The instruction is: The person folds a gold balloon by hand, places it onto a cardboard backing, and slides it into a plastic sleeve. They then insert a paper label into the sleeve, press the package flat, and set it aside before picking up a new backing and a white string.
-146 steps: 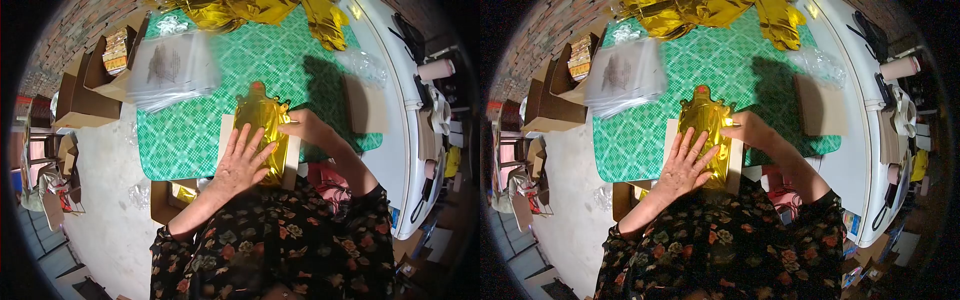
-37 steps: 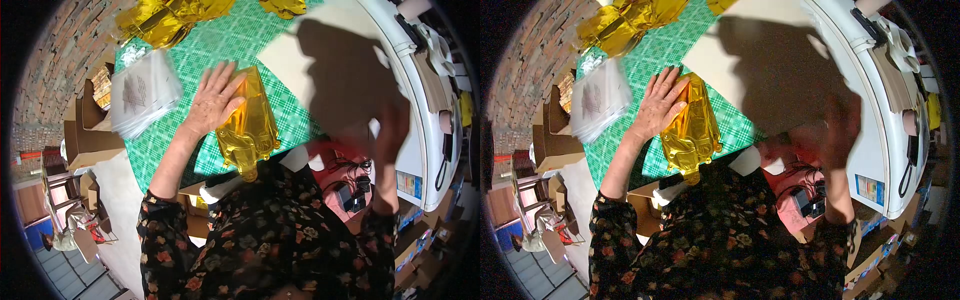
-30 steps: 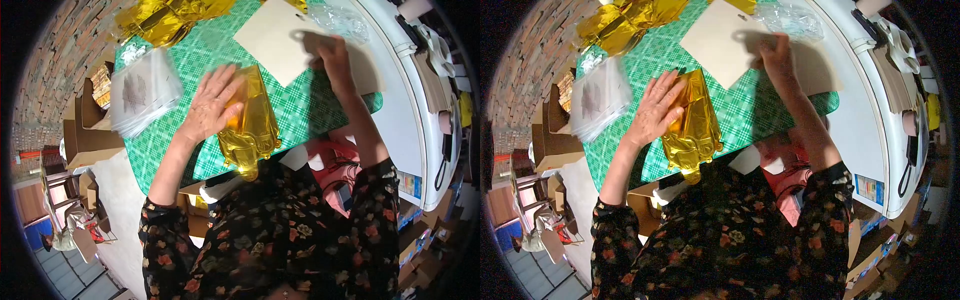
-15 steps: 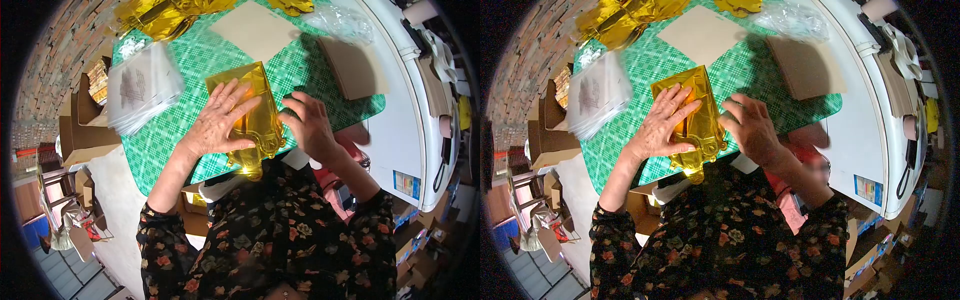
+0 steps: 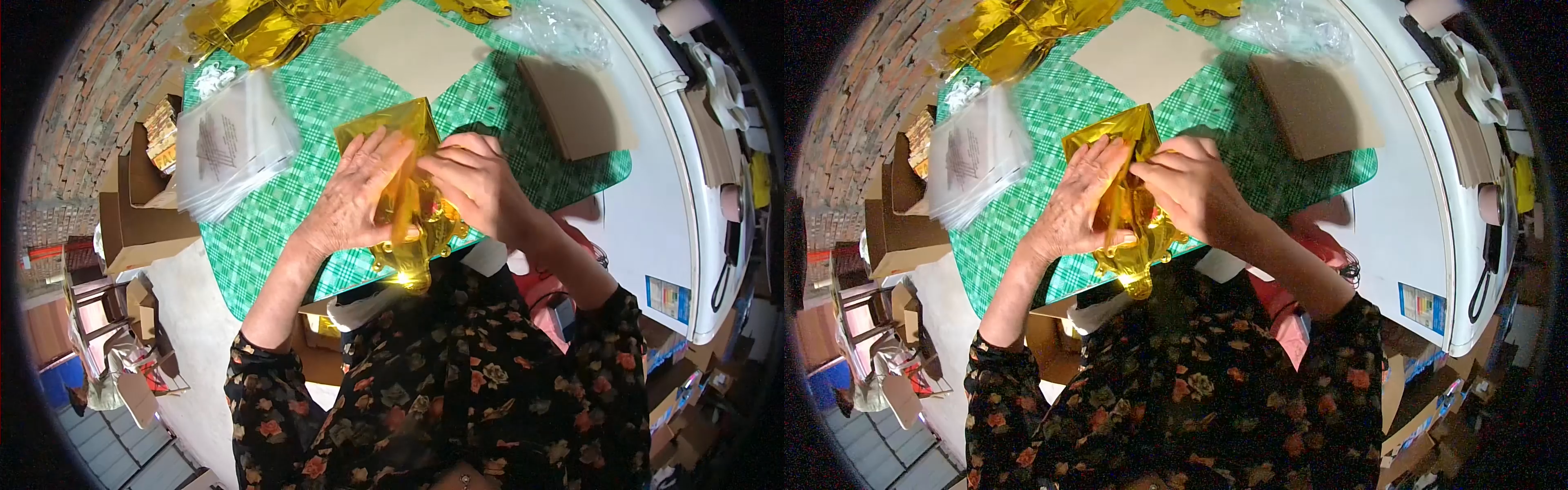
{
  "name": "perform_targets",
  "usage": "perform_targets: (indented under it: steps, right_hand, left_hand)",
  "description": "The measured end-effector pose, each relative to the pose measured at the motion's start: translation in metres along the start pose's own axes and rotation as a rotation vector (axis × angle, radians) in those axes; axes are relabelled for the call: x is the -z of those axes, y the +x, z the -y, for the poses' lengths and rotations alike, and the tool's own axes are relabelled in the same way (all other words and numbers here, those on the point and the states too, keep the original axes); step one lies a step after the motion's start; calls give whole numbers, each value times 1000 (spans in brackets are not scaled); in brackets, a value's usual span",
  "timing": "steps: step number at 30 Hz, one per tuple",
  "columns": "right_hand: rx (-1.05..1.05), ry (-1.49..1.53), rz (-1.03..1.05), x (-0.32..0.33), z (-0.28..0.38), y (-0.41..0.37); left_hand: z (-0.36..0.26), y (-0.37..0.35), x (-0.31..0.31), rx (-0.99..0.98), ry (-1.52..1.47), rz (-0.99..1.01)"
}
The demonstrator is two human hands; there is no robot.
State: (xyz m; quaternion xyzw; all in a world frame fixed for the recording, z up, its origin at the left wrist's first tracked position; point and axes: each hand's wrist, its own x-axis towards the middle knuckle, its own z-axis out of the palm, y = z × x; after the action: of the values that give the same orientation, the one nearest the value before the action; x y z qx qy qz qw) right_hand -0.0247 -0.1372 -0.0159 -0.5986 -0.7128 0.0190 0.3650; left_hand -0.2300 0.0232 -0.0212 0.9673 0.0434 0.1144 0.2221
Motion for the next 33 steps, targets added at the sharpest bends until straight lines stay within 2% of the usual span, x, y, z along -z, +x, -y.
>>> perform_targets:
  steps: [6,10,14,21,27,33]
  right_hand:
    - [-60,89,133,-8,4,20]
    - [-46,102,127,-12,4,18]
    - [-36,156,132,-13,1,10]
    - [12,159,83,-12,4,5]
    - [-377,612,108,-10,21,20]
    - [-391,768,-28,-30,12,16]
  left_hand:
    - [2,-2,4,0,-100,-33]
    - [8,-2,2,47,-156,-22]
    - [14,-4,-1,-11,-169,-31]
    - [3,0,5,20,-98,-17]
    - [1,0,4,41,-53,-9]
    - [-1,2,5,53,-69,-4]
